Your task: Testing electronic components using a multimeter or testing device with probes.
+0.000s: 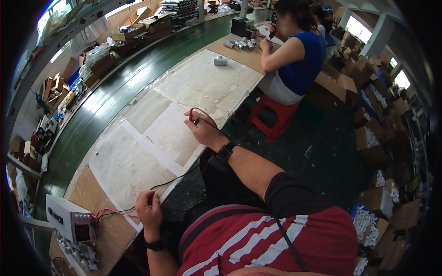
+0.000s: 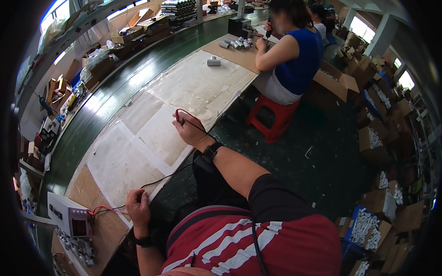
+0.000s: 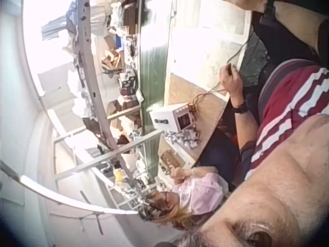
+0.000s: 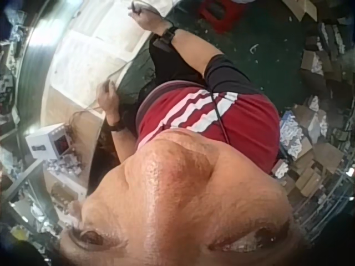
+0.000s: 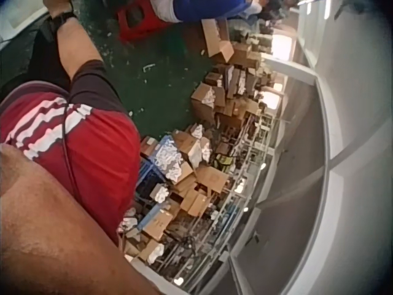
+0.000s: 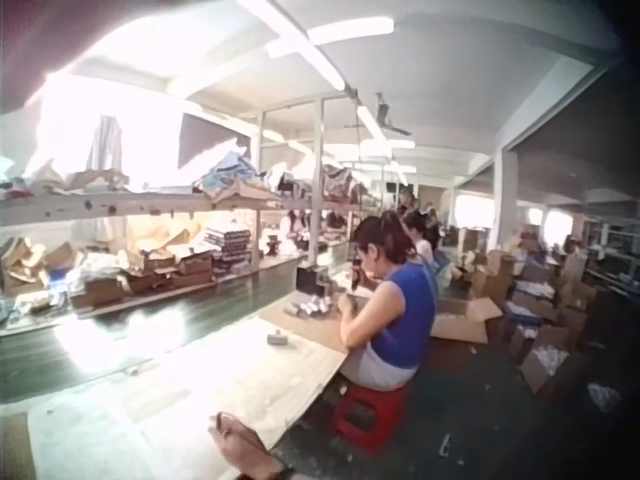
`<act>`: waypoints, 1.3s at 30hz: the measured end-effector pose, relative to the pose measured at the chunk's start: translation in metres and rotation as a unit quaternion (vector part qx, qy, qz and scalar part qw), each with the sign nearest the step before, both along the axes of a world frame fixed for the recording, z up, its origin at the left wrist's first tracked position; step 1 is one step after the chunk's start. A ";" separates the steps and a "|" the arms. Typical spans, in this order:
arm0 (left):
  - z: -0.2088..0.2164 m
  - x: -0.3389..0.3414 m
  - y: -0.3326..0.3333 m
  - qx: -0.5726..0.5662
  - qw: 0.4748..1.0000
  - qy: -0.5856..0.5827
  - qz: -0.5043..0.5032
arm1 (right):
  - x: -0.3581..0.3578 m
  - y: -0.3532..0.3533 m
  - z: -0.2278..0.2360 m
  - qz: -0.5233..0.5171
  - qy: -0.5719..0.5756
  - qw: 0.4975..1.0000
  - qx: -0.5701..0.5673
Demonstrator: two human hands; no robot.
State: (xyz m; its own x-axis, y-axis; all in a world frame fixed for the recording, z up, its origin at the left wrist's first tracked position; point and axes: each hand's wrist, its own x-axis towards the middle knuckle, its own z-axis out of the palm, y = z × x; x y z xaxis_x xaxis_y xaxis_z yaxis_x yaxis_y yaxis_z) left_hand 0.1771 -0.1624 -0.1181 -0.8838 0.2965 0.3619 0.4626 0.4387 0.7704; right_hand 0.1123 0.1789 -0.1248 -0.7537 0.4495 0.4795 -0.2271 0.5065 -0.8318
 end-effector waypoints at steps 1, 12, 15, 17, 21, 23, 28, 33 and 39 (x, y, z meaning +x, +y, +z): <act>-0.001 0.001 0.000 -0.001 1.000 0.001 0.003 | 0.001 0.000 -0.004 0.009 0.011 0.999 0.044; -0.004 0.003 0.003 -0.025 0.999 0.024 0.008 | 0.006 0.001 -0.006 -0.007 -0.047 0.999 0.022; -0.005 0.007 0.007 -0.025 0.999 0.030 0.019 | 0.007 0.000 -0.009 -0.029 -0.003 0.998 0.053; -0.006 0.008 0.009 -0.074 0.991 0.105 0.021 | 0.002 0.000 -0.010 -0.025 -0.016 0.996 0.087; -0.009 0.007 0.011 -0.106 0.983 0.146 0.020 | -0.002 -0.003 -0.014 -0.031 -0.021 0.995 0.092; -0.008 0.006 0.010 -0.111 0.982 0.149 0.022 | -0.003 -0.003 -0.015 -0.033 -0.017 0.996 0.086; -0.010 0.002 0.006 -0.054 0.996 0.071 0.009 | -0.003 -0.001 -0.013 -0.055 -0.015 0.991 0.123; -0.006 0.001 0.004 -0.021 0.999 0.038 -0.004 | -0.006 0.001 -0.018 -0.055 -0.008 0.992 0.117; -0.012 -0.003 -0.002 -0.017 1.000 0.024 -0.006 | -0.002 0.001 -0.024 -0.064 0.045 0.992 0.101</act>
